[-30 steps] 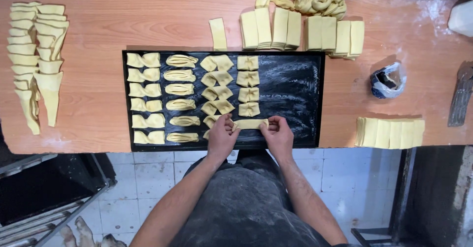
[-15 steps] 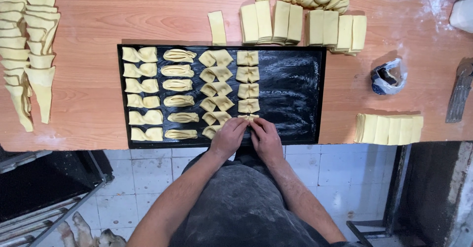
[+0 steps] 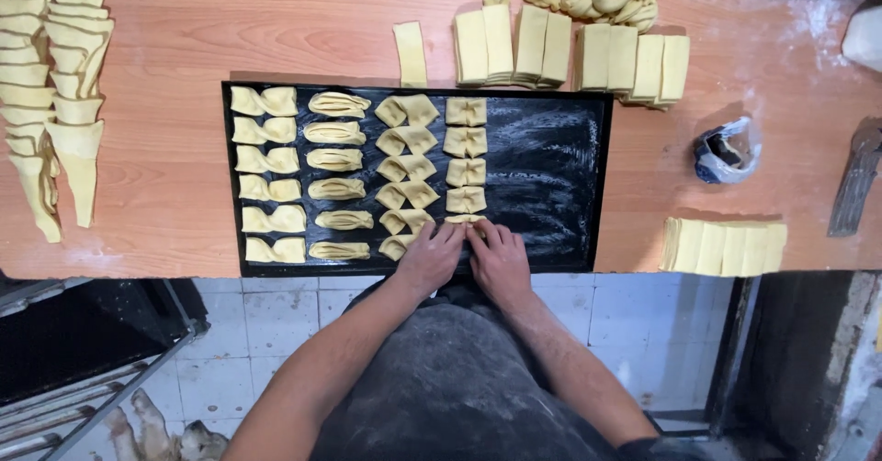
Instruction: Folding and arranging rectangular pieces of dough into decorative shapes on a baking tray.
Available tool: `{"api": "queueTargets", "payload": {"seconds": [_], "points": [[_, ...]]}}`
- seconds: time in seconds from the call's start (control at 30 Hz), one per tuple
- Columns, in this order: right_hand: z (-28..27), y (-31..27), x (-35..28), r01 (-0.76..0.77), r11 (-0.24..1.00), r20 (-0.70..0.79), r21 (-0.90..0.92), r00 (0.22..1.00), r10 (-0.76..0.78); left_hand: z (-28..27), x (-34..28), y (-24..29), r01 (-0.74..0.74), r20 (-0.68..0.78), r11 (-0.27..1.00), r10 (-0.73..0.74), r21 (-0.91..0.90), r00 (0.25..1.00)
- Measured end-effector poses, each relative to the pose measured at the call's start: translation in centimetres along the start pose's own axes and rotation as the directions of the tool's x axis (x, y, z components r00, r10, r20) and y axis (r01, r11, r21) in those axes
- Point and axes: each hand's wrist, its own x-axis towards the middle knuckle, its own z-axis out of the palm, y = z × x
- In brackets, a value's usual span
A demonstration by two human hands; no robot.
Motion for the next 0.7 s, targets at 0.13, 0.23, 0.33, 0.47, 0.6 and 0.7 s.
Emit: {"api": "queueTargets", "payload": {"seconds": [0.13, 0.23, 0.33, 0.47, 0.6, 0.7], "points": [[-3.5, 0.5, 3.7, -0.011, 0.998, 0.178, -0.059, 0.984, 0.021, -2.0, 2.4, -0.1, -0.033, 0.183, 0.998, 0.024, 0.05, 0.983], [-6.1, 1.8, 9.8, -0.313, 0.949, 0.451, -0.035, 0.843, 0.294, -5.1, 2.5, -0.4, 0.278, 0.284, 0.94, -0.217, -0.199, 0.934], [-7.2, 2.3, 18.2, -0.065, 0.988, 0.039, 0.139, 0.997, 0.06, -6.8, -0.6, -0.6, 0.354, 0.11, 0.797, -0.347, -0.489, 0.932], [-5.0, 2.3, 30.2, 0.084, 0.968, -0.06, 0.235, 0.996, -0.072, -7.7, -5.9, 0.0, 0.52, 0.188, 0.547, -0.549, -0.656, 0.815], [-3.3, 1.3, 36.3, 0.008, 1.0, 0.19, 0.005, 0.982, -0.009, -9.5, -8.7, 0.3, 0.687, 0.267, 0.391, -0.715, -0.613, 0.646], [-3.8, 1.2, 35.5, 0.036, 0.969, 0.269, -0.243, 0.963, 0.032, -10.3, -9.2, 0.8, 0.694, 0.17, 0.232, -0.872, -0.682, 0.459]]}}
